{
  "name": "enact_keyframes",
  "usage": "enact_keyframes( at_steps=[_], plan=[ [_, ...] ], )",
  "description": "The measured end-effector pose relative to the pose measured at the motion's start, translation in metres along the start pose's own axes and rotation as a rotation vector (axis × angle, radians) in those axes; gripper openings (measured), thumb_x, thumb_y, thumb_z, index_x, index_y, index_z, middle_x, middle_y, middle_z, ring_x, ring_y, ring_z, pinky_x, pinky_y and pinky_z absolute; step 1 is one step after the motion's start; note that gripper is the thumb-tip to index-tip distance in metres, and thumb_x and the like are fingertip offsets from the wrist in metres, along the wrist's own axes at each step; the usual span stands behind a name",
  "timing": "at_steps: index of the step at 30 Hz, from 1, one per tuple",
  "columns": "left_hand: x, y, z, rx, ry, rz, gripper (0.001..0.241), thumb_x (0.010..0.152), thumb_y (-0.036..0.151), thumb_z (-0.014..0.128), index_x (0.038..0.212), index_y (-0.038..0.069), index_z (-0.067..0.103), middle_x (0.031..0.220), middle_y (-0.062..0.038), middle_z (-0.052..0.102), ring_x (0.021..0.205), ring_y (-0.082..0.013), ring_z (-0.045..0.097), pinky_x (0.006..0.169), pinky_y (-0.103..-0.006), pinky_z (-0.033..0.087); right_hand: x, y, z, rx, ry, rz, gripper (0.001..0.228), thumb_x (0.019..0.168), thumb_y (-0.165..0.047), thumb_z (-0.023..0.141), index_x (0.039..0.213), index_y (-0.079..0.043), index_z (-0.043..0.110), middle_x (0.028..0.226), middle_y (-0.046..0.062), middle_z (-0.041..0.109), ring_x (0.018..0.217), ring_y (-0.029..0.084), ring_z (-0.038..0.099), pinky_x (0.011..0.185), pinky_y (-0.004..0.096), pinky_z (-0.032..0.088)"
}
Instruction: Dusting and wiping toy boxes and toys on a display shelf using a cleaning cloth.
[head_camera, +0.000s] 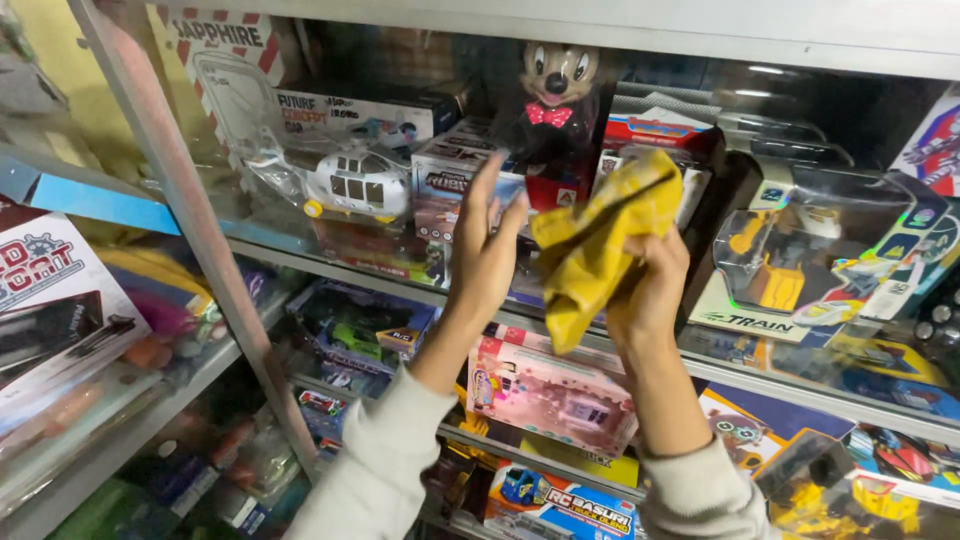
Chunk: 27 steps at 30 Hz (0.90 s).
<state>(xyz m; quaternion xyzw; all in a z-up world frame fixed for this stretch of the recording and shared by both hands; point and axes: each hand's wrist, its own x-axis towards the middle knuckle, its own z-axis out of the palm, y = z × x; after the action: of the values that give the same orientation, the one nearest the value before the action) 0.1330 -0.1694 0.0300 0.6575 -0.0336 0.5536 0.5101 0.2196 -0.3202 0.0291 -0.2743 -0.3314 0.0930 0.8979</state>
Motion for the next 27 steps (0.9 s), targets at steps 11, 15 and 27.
enact_keyframes(
  at_steps=[11, 15, 27],
  plan=[
    [0.138, -0.066, 0.026, 0.304, 0.067, 0.085, 0.082, 0.105, 0.054, 0.049, 0.16, -0.002, 0.024, 0.166, -0.029, 0.024, 0.154, -0.0409, 0.022, 0.123, -0.0433, 0.018, 0.133, 0.019, 0.016, -0.042, -0.201, 0.111, 0.035, 0.074, -0.003, 0.054, 0.108, -0.001, 0.064, 0.104, 0.012, 0.069, 0.094, 0.025, 0.066, 0.09, 0.036, 0.056],
    [0.147, -0.078, 0.033, 0.222, -0.003, -0.022, 0.088, 0.1, 0.064, 0.04, 0.16, 0.001, 0.025, 0.161, -0.028, 0.032, 0.149, -0.0401, 0.031, 0.119, -0.0399, 0.026, 0.13, 0.009, 0.033, -0.043, -0.285, 0.156, 0.041, 0.073, -0.004, 0.051, 0.112, -0.004, 0.065, 0.103, 0.01, 0.068, 0.092, 0.024, 0.065, 0.087, 0.035, 0.055],
    [0.125, -0.044, 0.026, 0.178, 0.036, -0.059, 0.082, 0.098, 0.066, 0.039, 0.143, -0.001, 0.054, 0.145, -0.024, 0.057, 0.136, -0.0373, 0.053, 0.113, -0.0395, 0.039, 0.108, -0.001, 0.04, -0.07, -0.276, 0.182, 0.041, 0.071, -0.003, 0.051, 0.11, -0.001, 0.063, 0.1, 0.011, 0.068, 0.087, 0.024, 0.065, 0.083, 0.037, 0.056]
  ],
)
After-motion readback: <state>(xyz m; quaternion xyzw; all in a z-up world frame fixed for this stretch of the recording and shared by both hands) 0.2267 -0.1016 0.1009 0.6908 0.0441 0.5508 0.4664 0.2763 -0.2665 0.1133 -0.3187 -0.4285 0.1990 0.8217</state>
